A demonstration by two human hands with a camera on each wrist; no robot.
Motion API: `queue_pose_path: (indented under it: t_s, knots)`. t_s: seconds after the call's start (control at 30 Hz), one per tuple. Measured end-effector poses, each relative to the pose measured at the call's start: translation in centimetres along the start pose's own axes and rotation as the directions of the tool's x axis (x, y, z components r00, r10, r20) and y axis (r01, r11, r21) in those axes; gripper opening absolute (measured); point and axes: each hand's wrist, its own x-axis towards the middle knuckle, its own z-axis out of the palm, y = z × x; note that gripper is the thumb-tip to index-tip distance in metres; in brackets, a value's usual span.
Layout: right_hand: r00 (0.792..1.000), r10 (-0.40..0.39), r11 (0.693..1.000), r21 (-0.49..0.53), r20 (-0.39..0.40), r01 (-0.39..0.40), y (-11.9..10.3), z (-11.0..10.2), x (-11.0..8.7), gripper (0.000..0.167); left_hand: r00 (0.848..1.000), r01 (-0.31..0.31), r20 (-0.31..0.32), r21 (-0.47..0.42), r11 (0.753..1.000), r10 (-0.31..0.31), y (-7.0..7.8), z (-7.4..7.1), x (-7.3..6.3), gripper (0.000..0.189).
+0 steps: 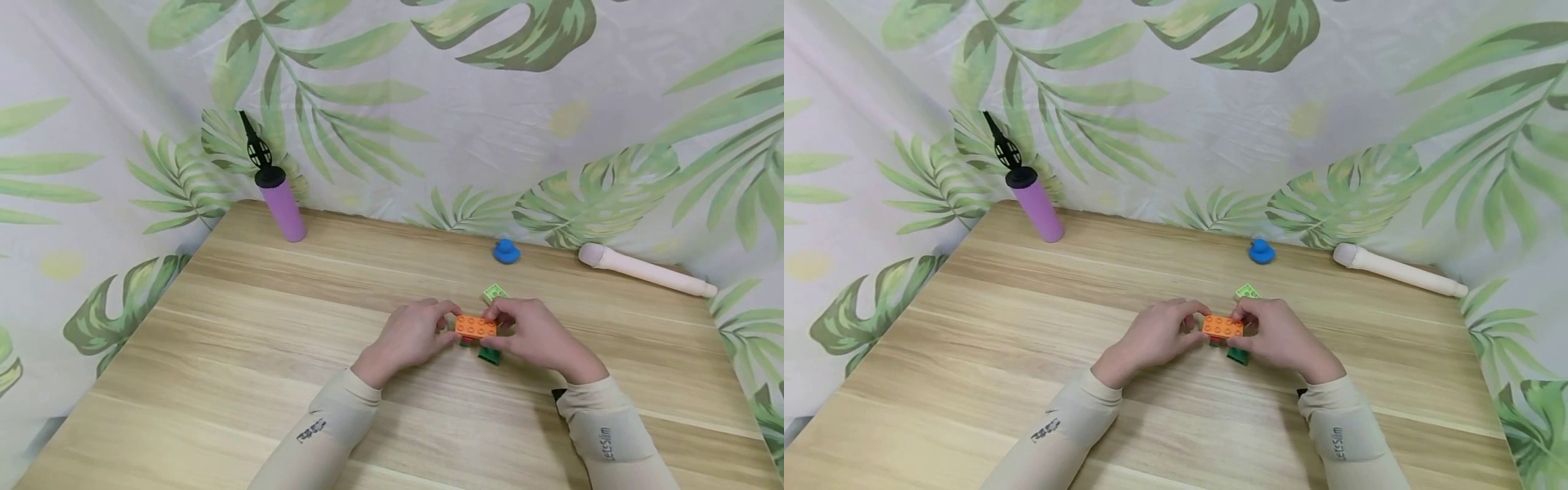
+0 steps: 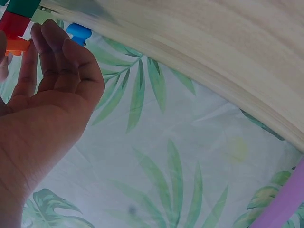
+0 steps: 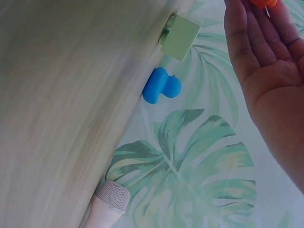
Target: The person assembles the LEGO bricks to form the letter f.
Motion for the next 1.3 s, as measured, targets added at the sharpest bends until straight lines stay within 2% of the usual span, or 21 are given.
queue_pose_path:
  t_s: [0.63, 1.3]
  knots:
    - [0.999, 0.029, 1.000, -0.005, 0.023, -0.029, -0.21, 0.07, -0.08, 0.022, 1.000, 0.002, 0.017, 0.011, 1.000, -0.002, -0.08, -0.16, -0.06, 0.037]
    - [0.999, 0.020, 1.000, 0.009, 0.035, -0.020, -0.22, 0.12, 0.03, 0.020, 1.000, 0.018, 0.024, 0.000, 1.000, -0.018, -0.17, -0.27, -0.07, 0.031]
